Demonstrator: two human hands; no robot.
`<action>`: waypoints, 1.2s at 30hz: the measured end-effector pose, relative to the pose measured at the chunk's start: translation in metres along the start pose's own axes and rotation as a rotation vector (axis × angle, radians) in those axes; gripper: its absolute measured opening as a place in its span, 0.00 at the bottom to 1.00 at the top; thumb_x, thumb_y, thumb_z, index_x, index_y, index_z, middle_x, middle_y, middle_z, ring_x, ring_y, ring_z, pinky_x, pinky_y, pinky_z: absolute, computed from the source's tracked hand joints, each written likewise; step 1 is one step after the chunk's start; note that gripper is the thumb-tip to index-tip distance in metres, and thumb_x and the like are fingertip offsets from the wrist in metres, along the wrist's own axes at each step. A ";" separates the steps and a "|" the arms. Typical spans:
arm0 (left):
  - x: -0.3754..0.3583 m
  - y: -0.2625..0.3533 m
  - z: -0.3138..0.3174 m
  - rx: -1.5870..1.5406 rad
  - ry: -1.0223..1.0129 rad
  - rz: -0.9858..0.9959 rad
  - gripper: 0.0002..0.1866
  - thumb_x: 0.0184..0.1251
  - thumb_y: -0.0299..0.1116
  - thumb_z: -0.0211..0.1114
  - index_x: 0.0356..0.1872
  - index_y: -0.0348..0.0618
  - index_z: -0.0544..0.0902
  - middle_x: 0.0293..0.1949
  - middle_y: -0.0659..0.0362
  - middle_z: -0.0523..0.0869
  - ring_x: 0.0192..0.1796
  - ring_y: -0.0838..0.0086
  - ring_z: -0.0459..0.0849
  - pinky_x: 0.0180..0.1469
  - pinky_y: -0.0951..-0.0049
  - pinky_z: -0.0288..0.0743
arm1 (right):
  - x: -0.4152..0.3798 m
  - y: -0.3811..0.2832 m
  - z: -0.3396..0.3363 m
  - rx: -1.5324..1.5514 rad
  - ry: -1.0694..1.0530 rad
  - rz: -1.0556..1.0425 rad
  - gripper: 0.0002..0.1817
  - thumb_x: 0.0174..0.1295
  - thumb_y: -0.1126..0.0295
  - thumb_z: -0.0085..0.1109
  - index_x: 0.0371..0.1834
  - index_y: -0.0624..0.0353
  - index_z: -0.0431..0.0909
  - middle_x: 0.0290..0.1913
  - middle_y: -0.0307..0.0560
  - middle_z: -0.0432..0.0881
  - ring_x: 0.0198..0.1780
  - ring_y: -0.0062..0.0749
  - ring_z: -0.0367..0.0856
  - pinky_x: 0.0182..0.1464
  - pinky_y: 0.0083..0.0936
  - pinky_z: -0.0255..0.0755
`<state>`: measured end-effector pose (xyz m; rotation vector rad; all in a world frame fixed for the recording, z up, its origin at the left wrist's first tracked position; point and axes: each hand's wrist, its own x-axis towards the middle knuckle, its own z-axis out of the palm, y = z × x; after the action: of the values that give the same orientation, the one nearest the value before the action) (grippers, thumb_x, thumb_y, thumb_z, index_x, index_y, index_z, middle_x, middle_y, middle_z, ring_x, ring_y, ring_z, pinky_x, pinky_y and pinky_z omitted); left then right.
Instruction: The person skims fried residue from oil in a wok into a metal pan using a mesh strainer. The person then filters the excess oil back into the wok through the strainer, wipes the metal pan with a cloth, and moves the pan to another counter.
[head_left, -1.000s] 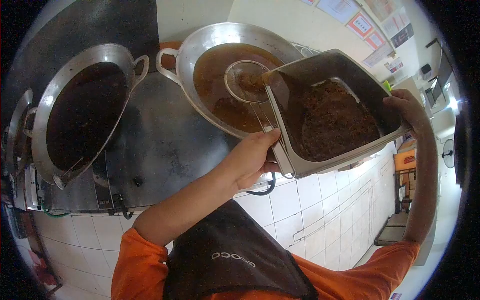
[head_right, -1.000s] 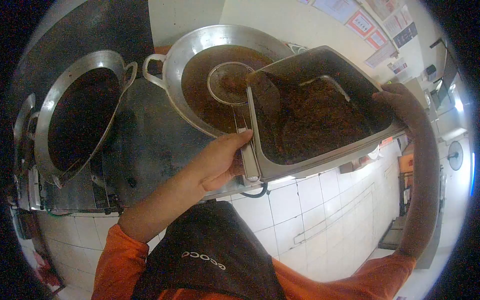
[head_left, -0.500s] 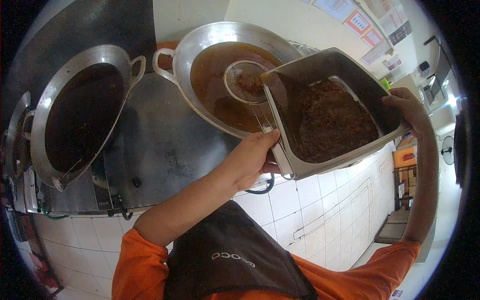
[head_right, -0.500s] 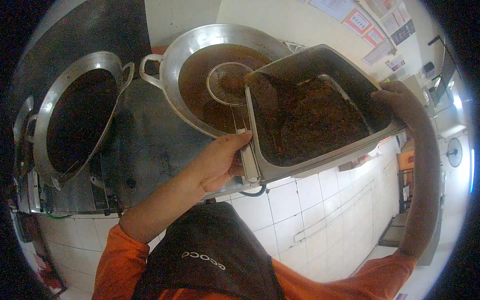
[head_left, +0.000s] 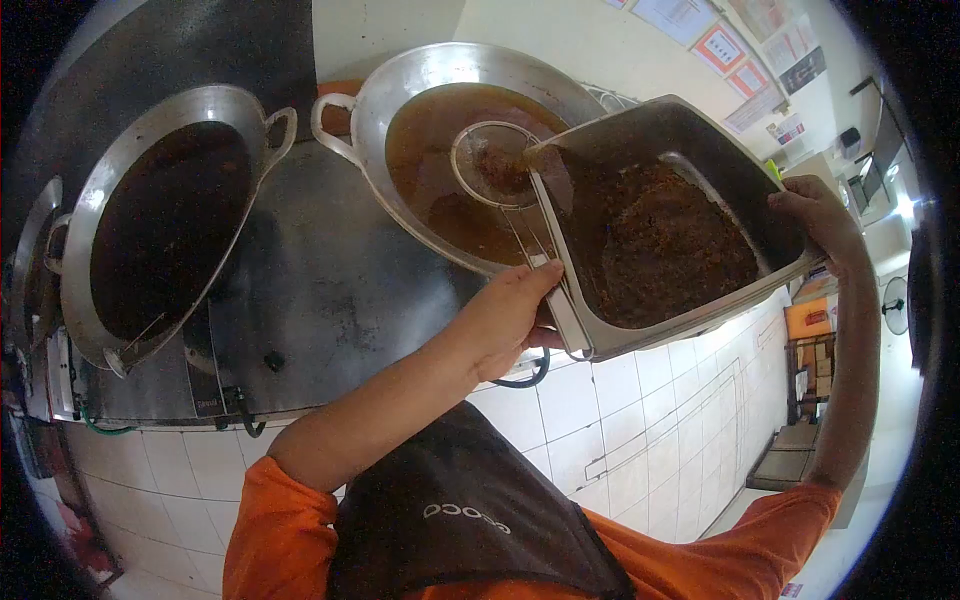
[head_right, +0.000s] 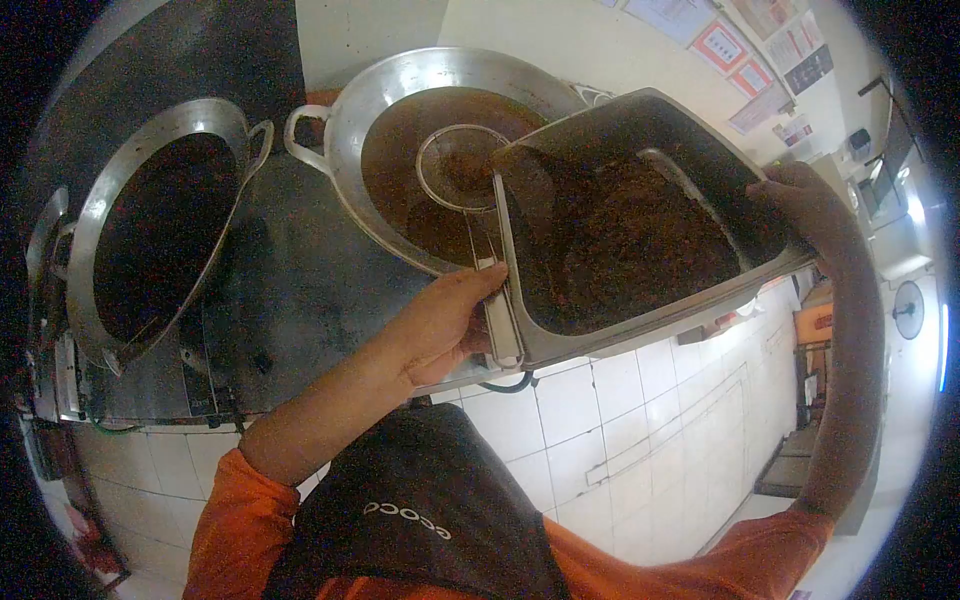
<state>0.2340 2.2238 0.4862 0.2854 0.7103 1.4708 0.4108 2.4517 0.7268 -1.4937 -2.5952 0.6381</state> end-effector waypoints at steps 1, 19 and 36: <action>0.000 0.000 0.000 0.000 -0.003 -0.002 0.15 0.75 0.40 0.47 0.47 0.41 0.78 0.37 0.59 0.85 0.36 0.74 0.86 0.39 0.68 0.84 | 0.001 0.000 -0.001 0.026 -0.040 -0.001 0.18 0.58 0.64 0.60 0.42 0.70 0.79 0.36 0.48 0.83 0.34 0.26 0.82 0.40 0.21 0.75; -0.002 0.000 -0.001 0.003 -0.025 0.014 0.16 0.75 0.40 0.46 0.47 0.40 0.77 0.39 0.59 0.84 0.37 0.75 0.85 0.39 0.69 0.84 | 0.001 0.003 -0.001 0.052 0.059 -0.004 0.17 0.59 0.66 0.59 0.44 0.71 0.77 0.34 0.47 0.83 0.31 0.24 0.81 0.38 0.19 0.76; -0.003 0.005 -0.003 -0.012 -0.042 0.009 0.16 0.75 0.40 0.47 0.45 0.39 0.78 0.36 0.58 0.85 0.35 0.76 0.86 0.37 0.71 0.84 | 0.004 -0.005 -0.001 0.052 0.025 -0.020 0.19 0.53 0.63 0.64 0.40 0.69 0.80 0.34 0.49 0.83 0.35 0.31 0.81 0.41 0.25 0.74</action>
<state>0.2286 2.2203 0.4873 0.3099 0.6667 1.4731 0.4054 2.4529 0.7290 -1.4492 -2.5513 0.6749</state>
